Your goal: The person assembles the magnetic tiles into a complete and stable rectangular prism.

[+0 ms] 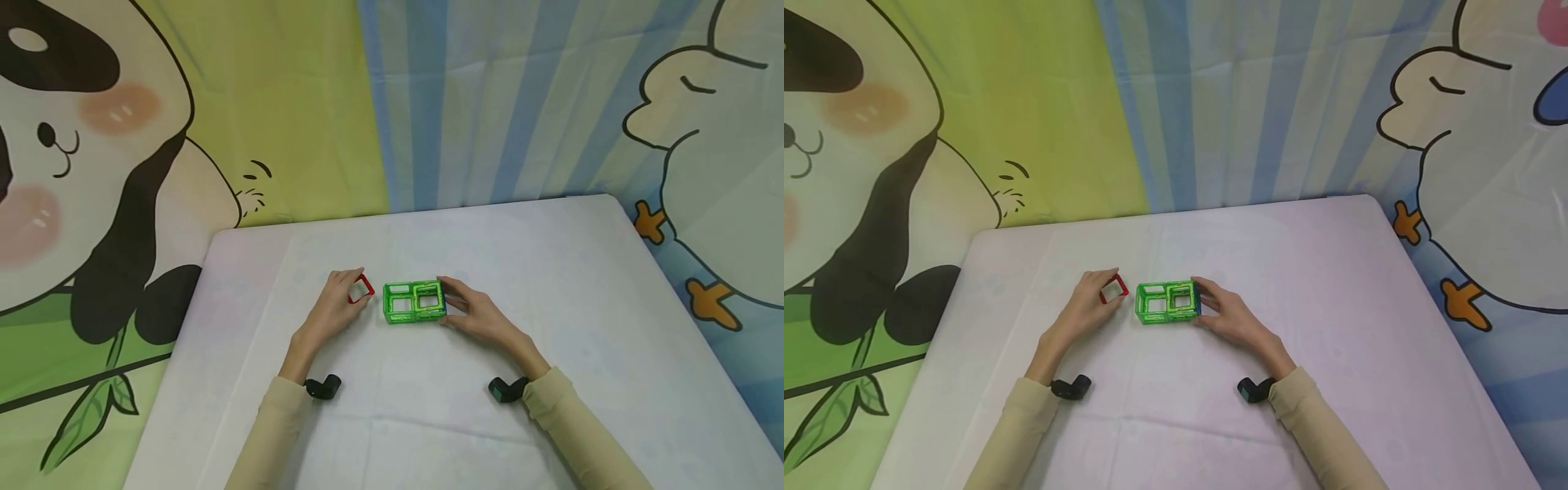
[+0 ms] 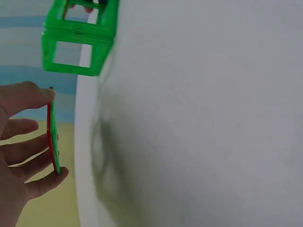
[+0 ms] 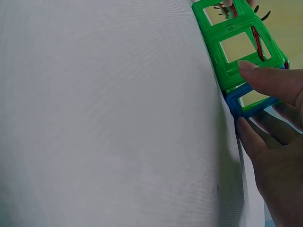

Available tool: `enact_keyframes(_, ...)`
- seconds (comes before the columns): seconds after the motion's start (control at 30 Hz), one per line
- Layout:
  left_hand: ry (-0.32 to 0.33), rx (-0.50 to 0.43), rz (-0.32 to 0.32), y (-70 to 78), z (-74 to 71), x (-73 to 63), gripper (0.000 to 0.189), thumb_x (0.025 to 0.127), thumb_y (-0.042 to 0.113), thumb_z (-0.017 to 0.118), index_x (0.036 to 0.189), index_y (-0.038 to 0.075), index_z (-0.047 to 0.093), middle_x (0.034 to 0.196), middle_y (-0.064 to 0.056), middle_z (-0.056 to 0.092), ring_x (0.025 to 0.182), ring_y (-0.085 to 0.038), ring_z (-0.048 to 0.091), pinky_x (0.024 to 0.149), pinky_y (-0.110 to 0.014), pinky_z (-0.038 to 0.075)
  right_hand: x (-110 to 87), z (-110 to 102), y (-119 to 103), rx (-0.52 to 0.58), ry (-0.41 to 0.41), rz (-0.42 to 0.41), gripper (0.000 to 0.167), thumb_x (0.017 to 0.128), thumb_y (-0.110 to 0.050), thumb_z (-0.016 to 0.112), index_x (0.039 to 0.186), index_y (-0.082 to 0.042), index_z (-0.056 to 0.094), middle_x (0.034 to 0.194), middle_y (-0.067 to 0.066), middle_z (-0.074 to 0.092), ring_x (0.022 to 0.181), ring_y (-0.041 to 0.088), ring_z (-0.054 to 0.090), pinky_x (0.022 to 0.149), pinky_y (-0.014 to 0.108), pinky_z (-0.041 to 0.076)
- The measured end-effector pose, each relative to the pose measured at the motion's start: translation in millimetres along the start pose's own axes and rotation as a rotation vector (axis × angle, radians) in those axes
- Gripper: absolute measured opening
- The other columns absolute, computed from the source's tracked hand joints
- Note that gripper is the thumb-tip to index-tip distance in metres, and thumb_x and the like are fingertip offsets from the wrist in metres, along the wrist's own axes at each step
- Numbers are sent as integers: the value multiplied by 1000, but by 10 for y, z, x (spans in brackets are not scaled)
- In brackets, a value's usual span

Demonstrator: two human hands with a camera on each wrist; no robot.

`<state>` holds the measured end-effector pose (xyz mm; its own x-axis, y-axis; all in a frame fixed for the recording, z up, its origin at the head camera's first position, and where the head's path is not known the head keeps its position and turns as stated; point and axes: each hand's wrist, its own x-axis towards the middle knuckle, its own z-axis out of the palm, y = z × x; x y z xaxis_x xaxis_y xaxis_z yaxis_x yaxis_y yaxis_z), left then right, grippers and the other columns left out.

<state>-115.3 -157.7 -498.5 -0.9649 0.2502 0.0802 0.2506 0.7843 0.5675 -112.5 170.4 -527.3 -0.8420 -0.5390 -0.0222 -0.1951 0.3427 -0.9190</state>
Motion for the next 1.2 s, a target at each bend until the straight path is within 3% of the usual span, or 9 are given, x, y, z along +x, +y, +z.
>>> enact_keyframes(0.27, 23, -107, 181, 272, -111, -43, 55, 87, 10, 82, 137, -1, 61, 135, -17, 64, 124, -33, 55, 96, -49, 54, 12, -13, -17, 9, -10, 4, 85, 90, 0, 77, 161, -9, 31, 162, 22, 36, 142, 40, 49, 111, 39, 45)
enact_keyframes(0.43, -10, -137, 241, 419, -85, -19, 59, 86, 9, 83, 140, 0, 60, 133, -12, 66, 123, -28, 55, 90, -42, 56, 17, -19, -5, 12, -11, 3, 84, 90, 0, 77, 161, -9, 31, 163, 23, 36, 142, 40, 48, 112, 39, 45)
enact_keyframes(0.83, -147, -131, 288, 585, 58, 84, 61, 91, 15, 80, 146, 6, 55, 130, -9, 66, 122, -22, 54, 98, -40, 54, 9, -11, -4, 14, -2, -25, 83, 89, 3, 76, 159, -4, 32, 162, 24, 36, 141, 42, 48, 111, 41, 46)
enact_keyframes(1.2, -194, -146, 263, 583, 109, 112, 61, 92, 12, 78, 148, 7, 53, 130, -9, 64, 122, -22, 54, 100, -41, 53, 12, -14, -9, 16, 1, -22, 82, 90, 4, 74, 160, -4, 31, 162, 24, 35, 142, 43, 47, 112, 43, 45)
